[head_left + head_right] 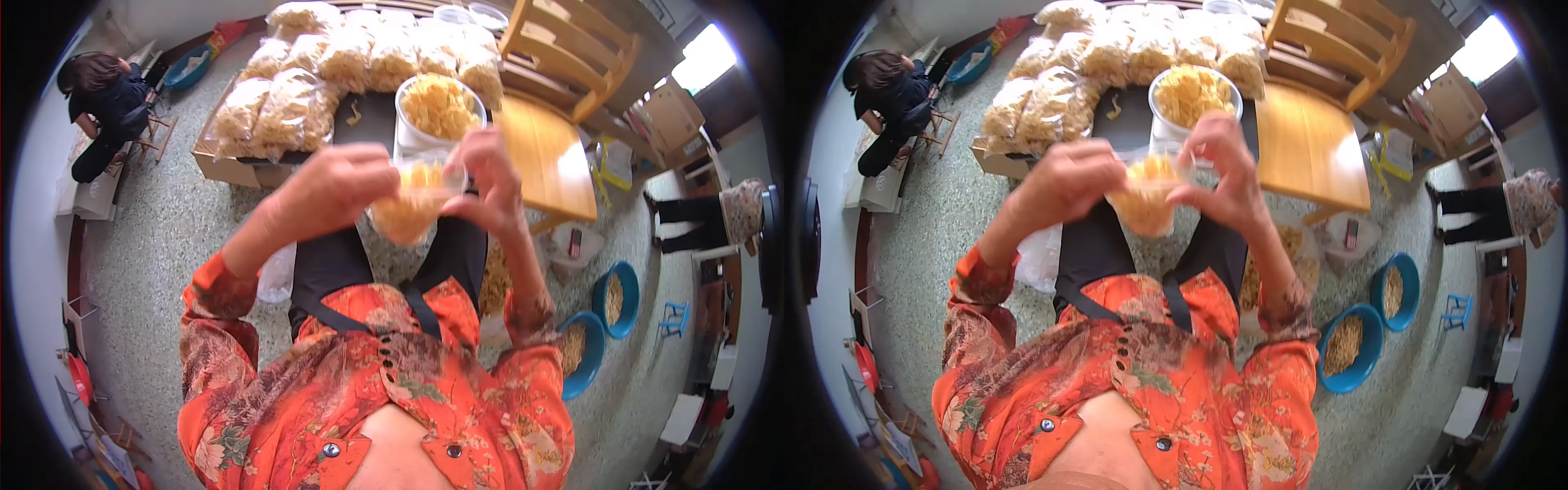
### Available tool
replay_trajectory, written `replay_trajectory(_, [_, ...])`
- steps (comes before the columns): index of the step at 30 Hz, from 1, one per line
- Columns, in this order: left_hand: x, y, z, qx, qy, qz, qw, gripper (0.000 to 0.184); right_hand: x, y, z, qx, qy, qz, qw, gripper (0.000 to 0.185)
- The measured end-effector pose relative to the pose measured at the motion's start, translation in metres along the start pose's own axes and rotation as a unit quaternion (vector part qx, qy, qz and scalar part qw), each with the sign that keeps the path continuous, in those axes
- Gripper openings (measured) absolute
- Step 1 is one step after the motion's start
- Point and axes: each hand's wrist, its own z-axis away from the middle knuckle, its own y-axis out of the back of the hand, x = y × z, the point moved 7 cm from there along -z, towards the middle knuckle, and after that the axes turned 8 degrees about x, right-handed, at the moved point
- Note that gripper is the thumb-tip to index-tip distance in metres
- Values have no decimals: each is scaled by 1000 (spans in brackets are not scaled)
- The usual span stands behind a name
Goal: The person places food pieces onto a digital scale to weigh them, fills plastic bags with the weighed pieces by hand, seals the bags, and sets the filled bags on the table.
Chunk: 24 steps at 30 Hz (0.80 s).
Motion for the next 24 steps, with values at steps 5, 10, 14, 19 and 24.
replay_trajectory(5, [-13,7,-12,82,56,75,992,10,32,-22,6,18,-222,-284,933,114])
replay_trajectory(10, [-18,3,-11,123,49,47,990,10,44,-40,12,25,-274,-212,938,80])
replay_trajectory(14, [-22,2,-8,125,70,13,990,9,51,-35,13,61,-286,-164,942,47])
replay_trajectory(19, [-19,2,-4,126,77,23,989,10,28,-34,-5,106,-237,-266,928,35])
replay_trajectory(24, [-32,-2,-8,78,92,36,992,12,45,-29,-4,130,-252,-176,943,21])
